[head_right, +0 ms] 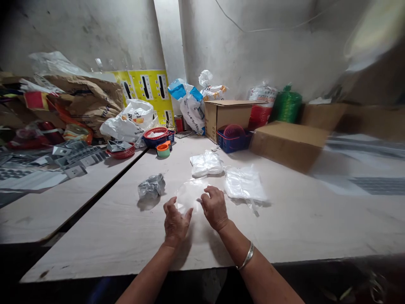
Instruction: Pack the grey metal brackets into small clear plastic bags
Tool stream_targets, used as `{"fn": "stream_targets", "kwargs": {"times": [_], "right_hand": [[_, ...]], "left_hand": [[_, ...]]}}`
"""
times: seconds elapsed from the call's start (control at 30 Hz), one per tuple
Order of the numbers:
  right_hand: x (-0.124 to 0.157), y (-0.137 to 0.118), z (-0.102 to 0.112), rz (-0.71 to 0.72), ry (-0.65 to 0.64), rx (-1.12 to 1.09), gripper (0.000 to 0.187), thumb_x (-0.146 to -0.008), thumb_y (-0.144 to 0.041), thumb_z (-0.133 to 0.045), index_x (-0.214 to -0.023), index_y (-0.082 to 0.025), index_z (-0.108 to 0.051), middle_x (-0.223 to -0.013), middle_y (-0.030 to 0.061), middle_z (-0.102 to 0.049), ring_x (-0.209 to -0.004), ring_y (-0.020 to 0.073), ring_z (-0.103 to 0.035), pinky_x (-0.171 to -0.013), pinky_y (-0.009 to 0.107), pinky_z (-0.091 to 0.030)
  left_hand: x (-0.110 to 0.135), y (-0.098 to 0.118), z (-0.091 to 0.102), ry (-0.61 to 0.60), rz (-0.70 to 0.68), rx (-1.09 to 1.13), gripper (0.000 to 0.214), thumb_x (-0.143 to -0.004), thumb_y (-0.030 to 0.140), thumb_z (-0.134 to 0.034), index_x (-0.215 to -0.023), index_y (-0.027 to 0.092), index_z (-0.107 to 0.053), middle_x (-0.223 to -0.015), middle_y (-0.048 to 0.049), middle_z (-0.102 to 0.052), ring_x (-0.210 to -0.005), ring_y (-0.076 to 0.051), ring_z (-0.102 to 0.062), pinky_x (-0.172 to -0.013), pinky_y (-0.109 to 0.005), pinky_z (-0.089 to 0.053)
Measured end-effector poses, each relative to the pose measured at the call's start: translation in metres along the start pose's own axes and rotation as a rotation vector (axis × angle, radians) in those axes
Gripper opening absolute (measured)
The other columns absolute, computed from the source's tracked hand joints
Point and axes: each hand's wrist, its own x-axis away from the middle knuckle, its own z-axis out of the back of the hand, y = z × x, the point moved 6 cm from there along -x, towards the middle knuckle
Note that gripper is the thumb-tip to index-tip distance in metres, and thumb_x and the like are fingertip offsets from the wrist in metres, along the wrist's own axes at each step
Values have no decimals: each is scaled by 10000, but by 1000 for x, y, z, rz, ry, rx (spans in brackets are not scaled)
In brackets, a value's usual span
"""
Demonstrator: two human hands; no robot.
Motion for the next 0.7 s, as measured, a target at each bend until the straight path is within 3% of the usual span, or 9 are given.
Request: {"fn": "stream_targets", "kwargs": {"times": [0.07,0.13,0.2,0.3,0.4,0.47,0.57,0.7], "right_hand": [[7,-2,-3,52,-30,27,223,-896,-303,-447,-793,-187,-607,-1024,95,-589,-1104,228,-448,-888,374,-360],[15,-2,-8,68,-64,20,233,-893,-321,-454,-775,-188,-604,-1008,97,-596,-1085,229,-465,-883,378,-372],[20,-3,-13,95,-108,-38,234,-867,-378,-491,-786,-190,-604,-989,97,-600,-1047,227,-491,-866,370,-393],[20,-1,-17,101,-149,-165,292,-829,-454,-518,-936,-195,-599,-1018,93,-598,-1029,217,-511,-864,353,-421],[11,16,-22,-42,-140,-133,304,-891,-348,-408,-1102,-189,-557,-1105,97,-587,-1083,200,-497,-909,351,-413],[4,28,-30,-112,-203,-21,313,-890,-259,-387,-1150,-185,-544,-1190,102,-557,-1148,206,-459,-944,371,-387],[1,34,-43,-83,-346,66,317,-836,-264,-494,-1144,-230,-559,-1269,69,-518,-1226,239,-388,-975,418,-337],[11,29,-45,-59,-433,175,276,-839,-354,-514,-1091,-257,-575,-1174,62,-576,-1164,274,-427,-951,473,-293]], "left_hand": [[-3,4,3,-3,-90,-138,316,-764,245,-554,-1072,184,-512,-1144,-120,-418,-884,-218,-536,-675,-326,-464],[-7,2,4,-44,-116,-219,142,-811,236,-492,-908,184,-581,-1038,-93,-436,-832,-199,-533,-665,-310,-456],[-13,-4,7,-71,-108,-225,153,-836,230,-451,-808,184,-594,-920,-66,-444,-779,-179,-527,-663,-295,-446],[-19,-17,16,-46,-61,-141,164,-835,227,-438,-809,190,-596,-838,-47,-469,-734,-166,-523,-676,-287,-435],[-20,-36,29,40,49,-25,149,-817,263,-449,-779,195,-576,-781,-32,-522,-718,-168,-525,-686,-286,-425],[-18,-52,35,98,171,49,169,-809,308,-446,-729,201,-549,-712,-14,-539,-677,-165,-520,-645,-275,-417],[-13,-69,38,134,324,138,195,-797,357,-435,-712,212,-535,-600,18,-517,-587,-153,-498,-556,-255,-390],[-11,-82,38,158,436,195,200,-783,385,-431,-761,219,-540,-526,43,-475,-503,-141,-455,-501,-251,-361]]}}
